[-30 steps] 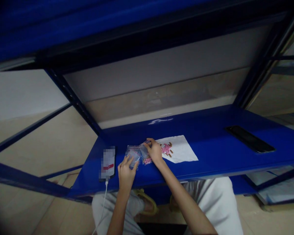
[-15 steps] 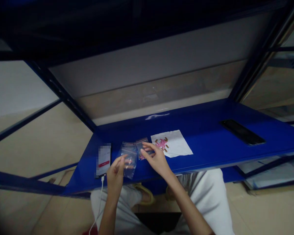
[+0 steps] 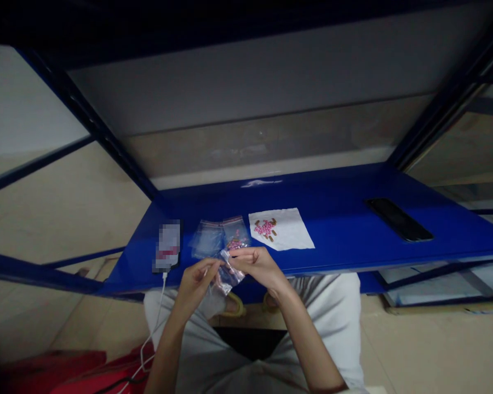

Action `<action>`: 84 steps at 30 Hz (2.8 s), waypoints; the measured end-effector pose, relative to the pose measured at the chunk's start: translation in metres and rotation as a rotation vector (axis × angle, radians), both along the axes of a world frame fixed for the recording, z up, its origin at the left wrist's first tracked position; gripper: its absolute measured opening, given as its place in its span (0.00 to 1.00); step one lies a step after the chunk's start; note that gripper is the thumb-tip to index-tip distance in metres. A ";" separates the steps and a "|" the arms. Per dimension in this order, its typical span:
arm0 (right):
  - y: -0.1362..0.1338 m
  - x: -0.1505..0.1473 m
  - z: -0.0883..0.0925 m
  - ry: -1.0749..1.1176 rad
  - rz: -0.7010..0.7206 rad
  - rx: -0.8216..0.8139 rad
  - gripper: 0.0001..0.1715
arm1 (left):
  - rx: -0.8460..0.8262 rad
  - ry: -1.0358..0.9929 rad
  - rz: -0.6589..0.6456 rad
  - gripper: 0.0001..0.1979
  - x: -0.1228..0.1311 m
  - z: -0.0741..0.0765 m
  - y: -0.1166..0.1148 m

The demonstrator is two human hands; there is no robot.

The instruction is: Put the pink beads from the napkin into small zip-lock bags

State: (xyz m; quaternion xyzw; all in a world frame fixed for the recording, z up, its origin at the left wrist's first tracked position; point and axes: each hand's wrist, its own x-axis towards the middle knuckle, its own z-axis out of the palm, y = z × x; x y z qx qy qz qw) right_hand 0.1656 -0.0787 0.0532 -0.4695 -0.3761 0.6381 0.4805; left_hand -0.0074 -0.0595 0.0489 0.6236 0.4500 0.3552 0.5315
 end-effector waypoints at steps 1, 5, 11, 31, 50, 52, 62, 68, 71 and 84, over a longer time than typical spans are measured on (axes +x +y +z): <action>-0.002 -0.001 0.001 0.009 0.010 -0.004 0.20 | 0.034 0.031 0.065 0.12 -0.001 -0.001 -0.001; -0.004 -0.004 0.002 0.008 0.025 -0.037 0.22 | 0.292 0.157 0.400 0.11 -0.005 0.001 -0.005; -0.003 -0.012 0.001 -0.036 -0.002 0.015 0.19 | 0.615 0.365 0.342 0.10 0.003 0.007 -0.018; -0.010 -0.021 0.004 -0.184 0.030 0.158 0.09 | 0.303 0.097 0.180 0.13 0.015 0.010 -0.028; -0.026 -0.023 0.015 -0.696 -0.139 0.412 0.05 | 0.407 0.198 0.175 0.11 0.017 0.009 -0.038; -0.027 -0.023 0.018 -0.753 -0.149 0.458 0.04 | 0.487 0.279 0.216 0.11 0.017 0.008 -0.040; -0.022 -0.011 0.020 -0.868 -0.212 0.400 0.03 | 0.738 0.469 0.366 0.08 0.018 0.005 -0.034; -0.024 -0.007 0.019 -0.869 -0.107 0.400 0.02 | 0.778 0.508 0.346 0.08 0.030 0.008 -0.032; -0.024 0.000 0.022 -0.955 -0.088 0.456 0.07 | 0.806 0.558 0.344 0.08 0.032 0.006 -0.029; -0.018 -0.006 0.015 -0.804 0.198 0.554 0.11 | 0.967 0.380 0.033 0.08 0.015 0.014 -0.021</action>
